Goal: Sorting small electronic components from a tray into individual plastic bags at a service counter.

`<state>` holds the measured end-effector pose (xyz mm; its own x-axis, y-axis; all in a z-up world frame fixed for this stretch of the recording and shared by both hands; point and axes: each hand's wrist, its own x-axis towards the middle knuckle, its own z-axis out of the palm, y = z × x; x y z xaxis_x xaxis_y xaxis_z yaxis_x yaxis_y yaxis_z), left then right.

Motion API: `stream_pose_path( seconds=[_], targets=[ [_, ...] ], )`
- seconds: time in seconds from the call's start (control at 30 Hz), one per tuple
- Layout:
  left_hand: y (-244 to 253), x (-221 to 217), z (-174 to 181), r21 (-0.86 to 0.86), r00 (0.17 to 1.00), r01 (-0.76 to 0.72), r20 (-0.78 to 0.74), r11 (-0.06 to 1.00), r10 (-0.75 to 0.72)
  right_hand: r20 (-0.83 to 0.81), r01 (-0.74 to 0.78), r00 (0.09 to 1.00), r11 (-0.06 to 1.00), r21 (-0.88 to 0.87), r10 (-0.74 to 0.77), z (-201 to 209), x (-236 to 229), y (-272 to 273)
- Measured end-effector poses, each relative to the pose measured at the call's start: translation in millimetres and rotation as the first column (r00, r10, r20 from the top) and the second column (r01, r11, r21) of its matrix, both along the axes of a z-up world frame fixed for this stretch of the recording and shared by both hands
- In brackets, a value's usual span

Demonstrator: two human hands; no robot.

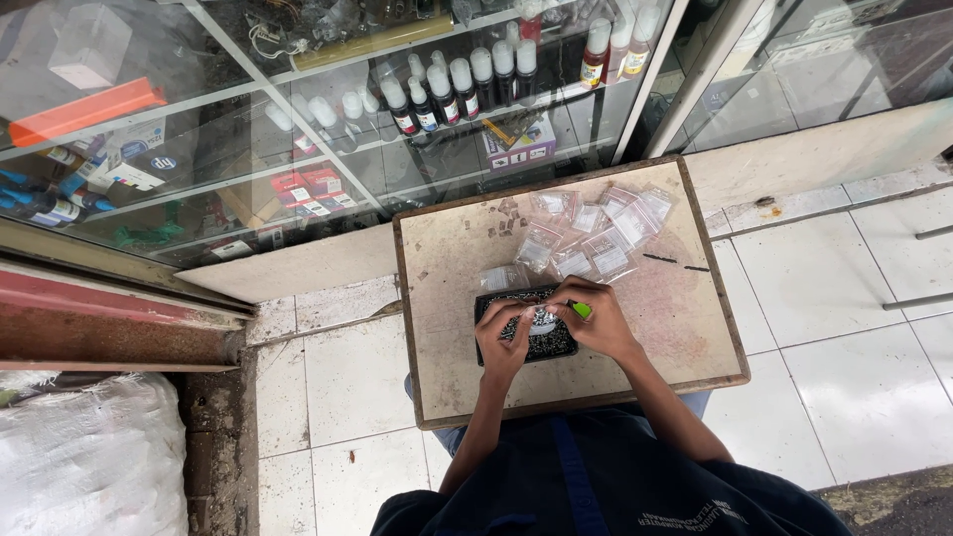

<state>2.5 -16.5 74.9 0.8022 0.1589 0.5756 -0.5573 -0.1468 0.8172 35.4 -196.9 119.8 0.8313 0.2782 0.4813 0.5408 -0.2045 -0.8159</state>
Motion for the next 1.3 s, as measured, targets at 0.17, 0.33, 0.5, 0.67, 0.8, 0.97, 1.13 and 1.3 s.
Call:
stream_pose_path(
  seconds=[0.17, 0.33, 0.5, 0.67, 0.8, 0.97, 1.13, 1.3],
  targets=[
    [5, 3, 14, 0.018, 0.997, 0.072, -0.038, 0.997, -0.071, 0.007, 0.01, 1.0, 1.0, 0.026, -0.011, -2, -2, 2],
    [13, 4, 30, 0.056, 0.987, 0.129, -0.103, 0.99, -0.123, 0.03, 0.036, 0.999, 0.999, 0.012, -0.036, -8, -2, 2],
    [14, 2, 27, 0.137, 0.988, 0.143, -0.079, 0.98, -0.133, 0.041, 0.077, 0.996, 0.997, -0.012, -0.076, -15, -2, 2],
    [11, 1, 21, 0.118, 0.99, 0.122, -0.078, 0.985, -0.113, -0.018, -0.034, 0.999, 0.992, -0.118, 0.032, 10, -4, 0],
    [11, 3, 11, 0.101, 0.989, 0.13, -0.077, 0.986, -0.123, 0.018, -0.095, 0.995, 0.976, -0.198, 0.1, 15, -1, 1],
    [12, 5, 13, 0.091, 0.99, 0.118, -0.084, 0.989, -0.11, 0.067, 0.018, 0.998, 0.972, -0.233, -0.002, -10, 2, -1],
    [11, 4, 25, 0.07, 0.994, 0.058, -0.099, 0.996, -0.051, 0.044, 0.073, 0.997, 0.98, -0.184, -0.066, -14, -2, 1],
    [7, 2, 26, 0.106, 0.996, 0.047, -0.087, 0.993, -0.037, 0.085, 0.122, 0.99, 0.976, -0.178, -0.109, -29, -1, 5]
  ],
)
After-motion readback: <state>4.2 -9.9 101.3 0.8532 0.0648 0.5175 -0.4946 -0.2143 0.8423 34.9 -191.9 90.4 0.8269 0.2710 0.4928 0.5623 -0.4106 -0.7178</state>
